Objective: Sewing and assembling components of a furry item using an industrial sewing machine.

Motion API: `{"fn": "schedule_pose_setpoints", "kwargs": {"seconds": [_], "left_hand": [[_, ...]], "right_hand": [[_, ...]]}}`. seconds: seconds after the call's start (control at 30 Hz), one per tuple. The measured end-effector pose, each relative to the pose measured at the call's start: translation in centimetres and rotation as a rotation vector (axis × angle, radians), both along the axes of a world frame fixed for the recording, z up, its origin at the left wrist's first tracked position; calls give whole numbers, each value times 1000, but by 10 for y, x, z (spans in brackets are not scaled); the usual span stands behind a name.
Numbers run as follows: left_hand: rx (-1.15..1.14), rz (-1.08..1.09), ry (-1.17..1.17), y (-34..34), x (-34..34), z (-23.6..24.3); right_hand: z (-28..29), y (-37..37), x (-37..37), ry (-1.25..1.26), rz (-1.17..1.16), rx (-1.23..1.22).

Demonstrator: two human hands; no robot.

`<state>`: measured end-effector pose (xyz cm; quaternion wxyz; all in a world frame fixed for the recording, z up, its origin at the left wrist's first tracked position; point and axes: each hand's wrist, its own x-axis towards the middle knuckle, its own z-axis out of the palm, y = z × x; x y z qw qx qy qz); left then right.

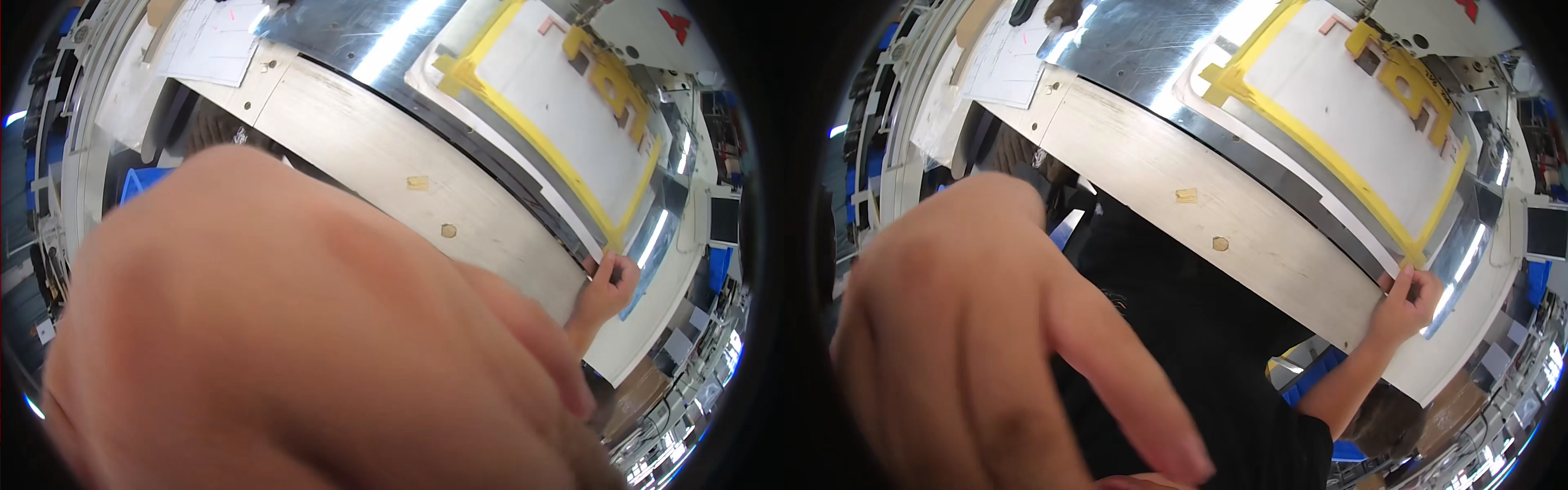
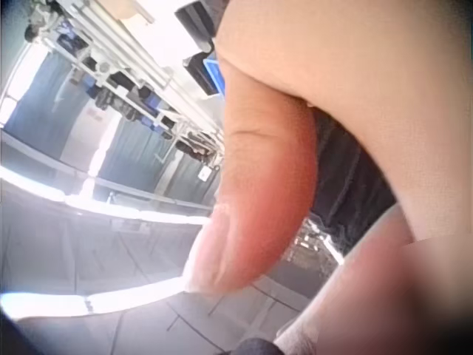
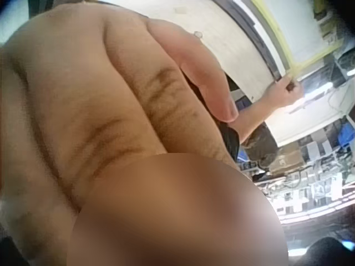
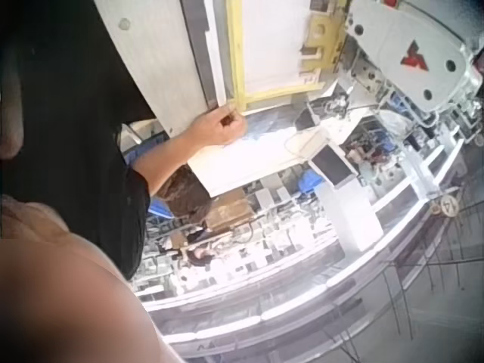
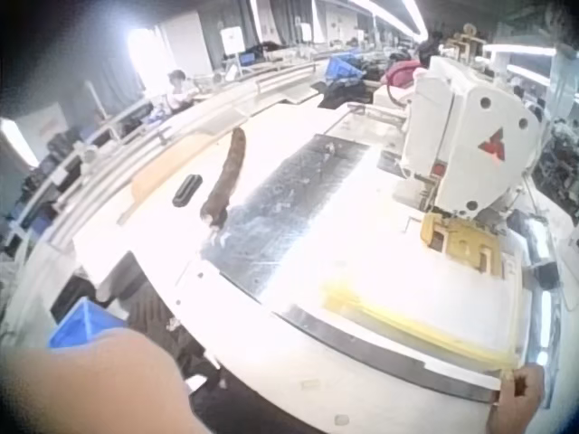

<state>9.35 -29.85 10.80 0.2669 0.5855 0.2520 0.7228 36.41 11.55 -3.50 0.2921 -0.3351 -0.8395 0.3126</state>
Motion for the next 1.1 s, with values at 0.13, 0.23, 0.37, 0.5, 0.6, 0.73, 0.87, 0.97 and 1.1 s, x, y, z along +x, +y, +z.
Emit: {"fn": "schedule_pose_setpoints", "kwargs": {"seconds": [0.13,0.23,0.37,0.5,0.6,0.73,0.87,0.97,1.1], "left_hand": [[-39,-8,28,-13,1,9],[-381,208,184,-31,-2,-3],[-1766,134,808,-78,-65,-48],[-2314,392,920,-140,-48,-172],[-2083,885,756,-176,-39,-258],[-1929,1035,891,-205,-43,-302],[-1919,786,730,-206,-55,-283],[-2037,644,816,-199,-57,-279],[-2014,540,879,-211,-60,-281]], "right_hand": [[4,-1,-5,19,-13,-33],[-10,6,8,30,1,-25],[0,8,9,-81,-25,114],[-3,14,13,-95,-15,113],[-1,14,7,-100,9,127],[-13,20,12,-77,61,178],[-9,13,13,-84,13,139],[-5,10,9,-97,9,126],[-2,9,7,-88,32,135]]}}
